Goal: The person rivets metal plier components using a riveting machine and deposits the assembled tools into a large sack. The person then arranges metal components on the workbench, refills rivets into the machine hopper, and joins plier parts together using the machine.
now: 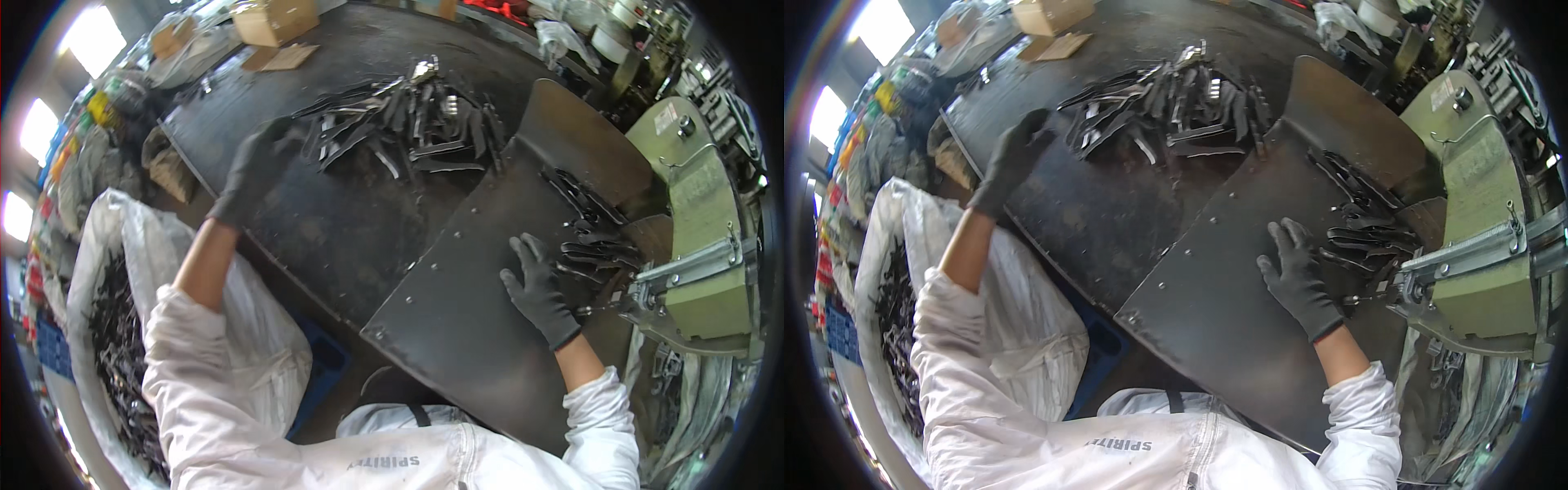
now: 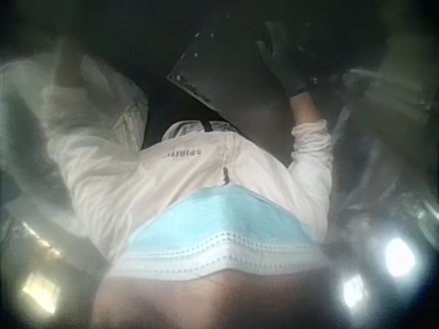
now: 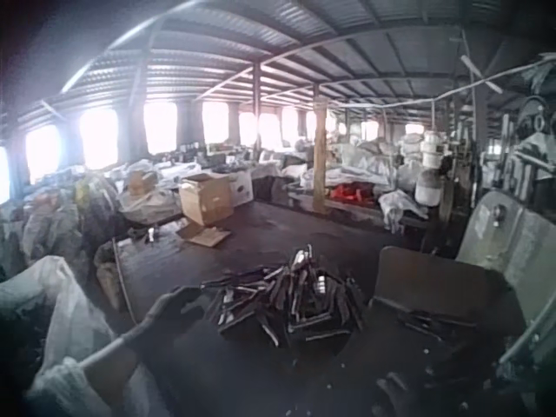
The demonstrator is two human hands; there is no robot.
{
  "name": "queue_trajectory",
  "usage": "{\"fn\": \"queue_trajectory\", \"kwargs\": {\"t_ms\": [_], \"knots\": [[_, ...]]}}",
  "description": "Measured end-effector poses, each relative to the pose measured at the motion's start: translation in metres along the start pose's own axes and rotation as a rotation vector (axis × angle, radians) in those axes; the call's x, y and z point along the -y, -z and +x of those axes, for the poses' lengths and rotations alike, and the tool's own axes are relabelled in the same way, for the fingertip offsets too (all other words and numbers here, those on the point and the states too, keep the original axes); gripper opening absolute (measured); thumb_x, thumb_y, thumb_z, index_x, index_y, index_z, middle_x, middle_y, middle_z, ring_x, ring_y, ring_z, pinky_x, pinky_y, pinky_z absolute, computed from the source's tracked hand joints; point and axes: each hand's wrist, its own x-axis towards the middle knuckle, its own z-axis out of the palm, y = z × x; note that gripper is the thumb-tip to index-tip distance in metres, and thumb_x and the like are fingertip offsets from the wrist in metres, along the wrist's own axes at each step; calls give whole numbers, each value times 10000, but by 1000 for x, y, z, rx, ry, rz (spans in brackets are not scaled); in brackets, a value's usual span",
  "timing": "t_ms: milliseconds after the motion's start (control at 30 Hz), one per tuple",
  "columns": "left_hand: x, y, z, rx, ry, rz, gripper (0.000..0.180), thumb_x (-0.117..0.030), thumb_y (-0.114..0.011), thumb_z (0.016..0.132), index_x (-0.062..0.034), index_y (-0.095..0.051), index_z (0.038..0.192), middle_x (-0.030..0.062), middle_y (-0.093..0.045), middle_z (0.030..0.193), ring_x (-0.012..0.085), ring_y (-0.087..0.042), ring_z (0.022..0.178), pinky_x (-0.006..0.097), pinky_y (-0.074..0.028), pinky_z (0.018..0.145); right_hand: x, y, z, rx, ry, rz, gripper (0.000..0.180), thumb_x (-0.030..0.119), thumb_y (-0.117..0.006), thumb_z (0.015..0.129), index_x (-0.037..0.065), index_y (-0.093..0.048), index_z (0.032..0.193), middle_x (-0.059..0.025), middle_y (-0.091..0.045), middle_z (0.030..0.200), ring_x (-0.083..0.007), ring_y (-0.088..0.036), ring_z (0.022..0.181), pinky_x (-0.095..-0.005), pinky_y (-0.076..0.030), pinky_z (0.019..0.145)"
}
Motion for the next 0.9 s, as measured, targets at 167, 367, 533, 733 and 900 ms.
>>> {"fn": "queue_trajectory", "kwargs": {"t_ms": [167,367,533,733,900], "knots": [[-96,-137,129,-61,-316,2,498,-302,-745,959,-126,-637,1411,192,-632,1394,394,-611,1313,453,-507,1092,-27,-16,16,-54,77,-81,598,290,-768,898,48,-604,1420,-226,-515,1482,-454,-478,1386,-550,-400,1180],[-131,-285,298,-65,30,459,819,-715,-627,916,-153,-576,1510,252,-445,1625,458,-513,1418,534,-404,1189,-29,-13,30,1,16,-59,603,355,-771,900,76,-618,1412,-194,-523,1477,-440,-494,1365,-555,-426,1149],[-58,-324,403,327,377,252,1097,-856,-598,825,-92,-459,1601,236,-457,1629,401,-472,1488,518,-390,1202,-31,-10,45,86,-37,6,567,398,-784,893,103,-662,1361,-162,-517,1466,-402,-496,1344,-544,-452,1120],[-86,-398,426,298,369,271,1289,-943,-581,741,-51,-373,1648,248,-443,1641,427,-450,1506,510,-376,1230,-41,-7,52,94,-77,-28,513,398,-802,882,127,-707,1308,-128,-511,1475,-349,-461,1374,-508,-472,1102],[-87,-406,415,359,317,236,1174,-767,-783,728,-150,-391,1647,243,-391,1669,459,-451,1494,526,-375,1234,-37,-11,52,83,-75,-37,532,392,-814,872,133,-701,1323,-121,-516,1471,-355,-489,1352,-505,-471,1100]]}}
